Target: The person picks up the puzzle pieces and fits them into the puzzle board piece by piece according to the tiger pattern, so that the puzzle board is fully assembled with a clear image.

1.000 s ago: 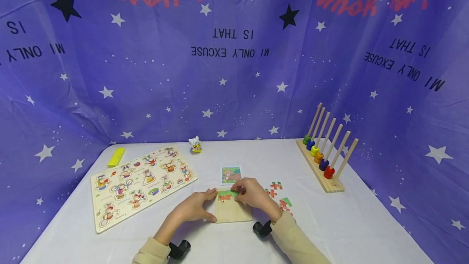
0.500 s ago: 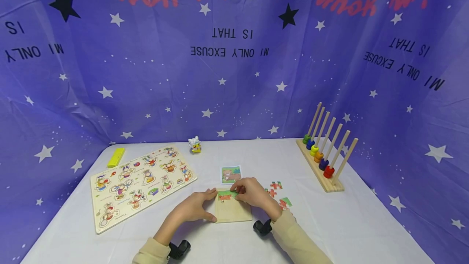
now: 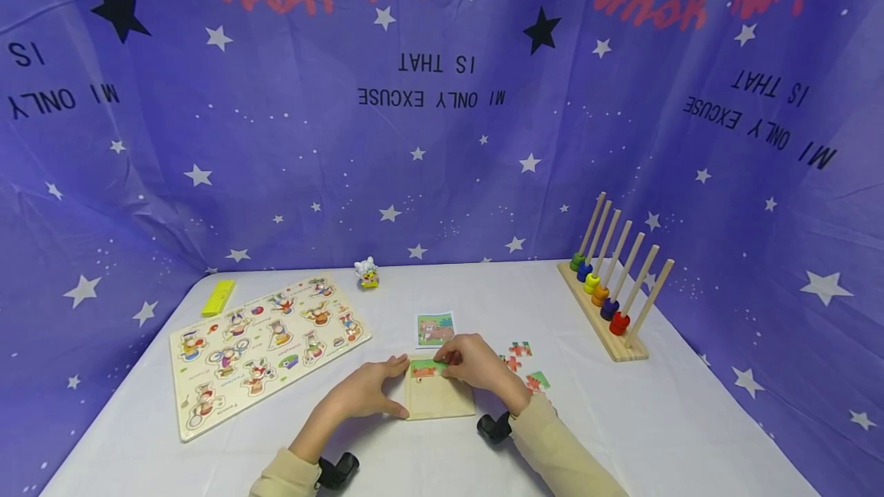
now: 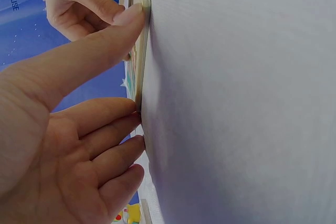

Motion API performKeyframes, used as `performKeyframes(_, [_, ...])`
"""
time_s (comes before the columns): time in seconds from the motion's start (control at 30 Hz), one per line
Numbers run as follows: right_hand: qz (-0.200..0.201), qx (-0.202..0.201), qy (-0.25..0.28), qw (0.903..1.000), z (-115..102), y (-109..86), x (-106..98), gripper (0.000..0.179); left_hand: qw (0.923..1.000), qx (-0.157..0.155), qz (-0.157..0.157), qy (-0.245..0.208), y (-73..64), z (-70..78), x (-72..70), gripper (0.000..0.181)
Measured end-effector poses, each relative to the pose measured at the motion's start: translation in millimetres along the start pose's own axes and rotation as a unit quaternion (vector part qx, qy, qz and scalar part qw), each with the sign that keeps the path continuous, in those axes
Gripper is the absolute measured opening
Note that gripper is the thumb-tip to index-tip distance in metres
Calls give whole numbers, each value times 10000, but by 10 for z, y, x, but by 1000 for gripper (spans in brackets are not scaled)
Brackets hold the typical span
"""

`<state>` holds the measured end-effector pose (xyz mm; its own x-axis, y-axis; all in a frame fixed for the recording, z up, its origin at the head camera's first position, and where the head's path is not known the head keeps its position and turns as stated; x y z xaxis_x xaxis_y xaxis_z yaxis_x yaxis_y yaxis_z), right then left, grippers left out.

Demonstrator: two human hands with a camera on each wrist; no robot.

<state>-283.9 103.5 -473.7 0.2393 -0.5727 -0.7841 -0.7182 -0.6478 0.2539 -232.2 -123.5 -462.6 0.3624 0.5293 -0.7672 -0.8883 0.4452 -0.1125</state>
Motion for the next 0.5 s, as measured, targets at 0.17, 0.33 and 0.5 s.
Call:
performKeyframes(0.17, [114, 101, 120, 9998, 4, 9, -6, 15, 10000, 2, -16, -23, -4, 5, -2, 85])
performKeyframes(0.33, [117, 163, 154, 9997, -6, 8, -12, 13, 10000, -11, -21, -11, 4, 0, -4, 86])
performKeyframes(0.5, [60, 229, 166, 9996, -10, -2, -6, 14, 10000, -32, -41, -34, 5, -4, 3, 86])
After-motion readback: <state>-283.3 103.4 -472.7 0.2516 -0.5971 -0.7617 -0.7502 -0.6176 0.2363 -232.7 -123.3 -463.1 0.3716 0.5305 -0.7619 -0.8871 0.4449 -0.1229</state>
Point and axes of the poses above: each hand's wrist, its own y-axis towards the middle knuckle, its own x-axis out of the palm, z = x × y, the point moved 1 cm from there along y, towards the middle knuckle, and after that the axes turned 7 degrees about -x, right-handed, at the moved point
